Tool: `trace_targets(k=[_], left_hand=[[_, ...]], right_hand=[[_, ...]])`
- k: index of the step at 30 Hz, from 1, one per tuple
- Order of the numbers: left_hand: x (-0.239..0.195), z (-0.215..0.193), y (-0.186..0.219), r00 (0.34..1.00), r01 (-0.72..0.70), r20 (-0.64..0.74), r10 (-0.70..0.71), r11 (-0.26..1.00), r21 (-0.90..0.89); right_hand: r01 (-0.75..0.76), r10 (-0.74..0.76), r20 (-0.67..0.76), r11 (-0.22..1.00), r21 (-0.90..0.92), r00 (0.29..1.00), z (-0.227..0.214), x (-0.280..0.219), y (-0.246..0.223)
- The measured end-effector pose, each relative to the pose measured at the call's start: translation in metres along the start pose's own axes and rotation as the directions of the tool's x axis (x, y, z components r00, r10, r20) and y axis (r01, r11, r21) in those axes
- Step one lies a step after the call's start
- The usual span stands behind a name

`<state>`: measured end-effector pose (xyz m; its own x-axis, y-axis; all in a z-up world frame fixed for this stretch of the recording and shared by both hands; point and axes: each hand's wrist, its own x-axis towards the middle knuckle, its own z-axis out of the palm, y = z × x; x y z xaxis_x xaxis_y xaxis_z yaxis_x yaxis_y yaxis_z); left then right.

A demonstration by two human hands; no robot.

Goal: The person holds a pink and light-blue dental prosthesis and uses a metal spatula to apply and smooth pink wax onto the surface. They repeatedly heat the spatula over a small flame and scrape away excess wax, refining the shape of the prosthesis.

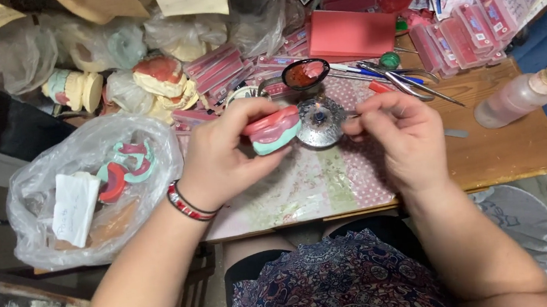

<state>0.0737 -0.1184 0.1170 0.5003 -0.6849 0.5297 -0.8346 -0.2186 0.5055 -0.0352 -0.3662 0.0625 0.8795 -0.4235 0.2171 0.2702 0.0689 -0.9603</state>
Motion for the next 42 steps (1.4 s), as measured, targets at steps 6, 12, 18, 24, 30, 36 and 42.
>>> trace_targets(k=[6, 12, 18, 24, 30, 36, 42], left_hand=[[-0.003, 0.020, -0.016, 0.980, -0.022, -0.198, -0.018, 0.980, -0.199], [-0.004, 0.008, -0.025, 0.983, -0.109, -0.160, 0.092, 0.989, -0.101], [-0.004, -0.003, -0.032, 0.984, -0.156, -0.097, 0.152, 0.987, -0.030], [-0.006, -0.003, -0.040, 0.983, -0.164, -0.079, 0.165, 0.986, 0.016], [-0.007, -0.003, -0.034, 0.987, -0.148, -0.069, 0.145, 0.988, -0.040], [-0.009, -0.004, -0.035, 0.982, -0.171, -0.069, 0.174, 0.984, 0.043], [-0.011, 0.000, -0.043, 0.988, -0.135, -0.065, 0.138, 0.990, 0.043]], right_hand=[[-0.055, 0.113, -0.224, 0.967, 0.248, 0.968, 0.000, 0.015, 0.052], [-0.060, 0.137, -0.197, 0.934, 0.353, 0.971, -0.017, 0.022, 0.069], [-0.115, 0.192, -0.138, 0.894, 0.432, 0.972, -0.007, 0.019, 0.064], [-0.145, 0.206, -0.111, 0.904, 0.403, 0.972, -0.004, 0.019, 0.062], [-0.141, 0.194, -0.109, 0.917, 0.374, 0.975, -0.014, 0.023, 0.070], [-0.112, 0.159, -0.114, 0.935, 0.337, 0.981, -0.011, 0.019, 0.067], [-0.115, 0.159, -0.110, 0.937, 0.330, 0.981, -0.011, 0.019, 0.068]])
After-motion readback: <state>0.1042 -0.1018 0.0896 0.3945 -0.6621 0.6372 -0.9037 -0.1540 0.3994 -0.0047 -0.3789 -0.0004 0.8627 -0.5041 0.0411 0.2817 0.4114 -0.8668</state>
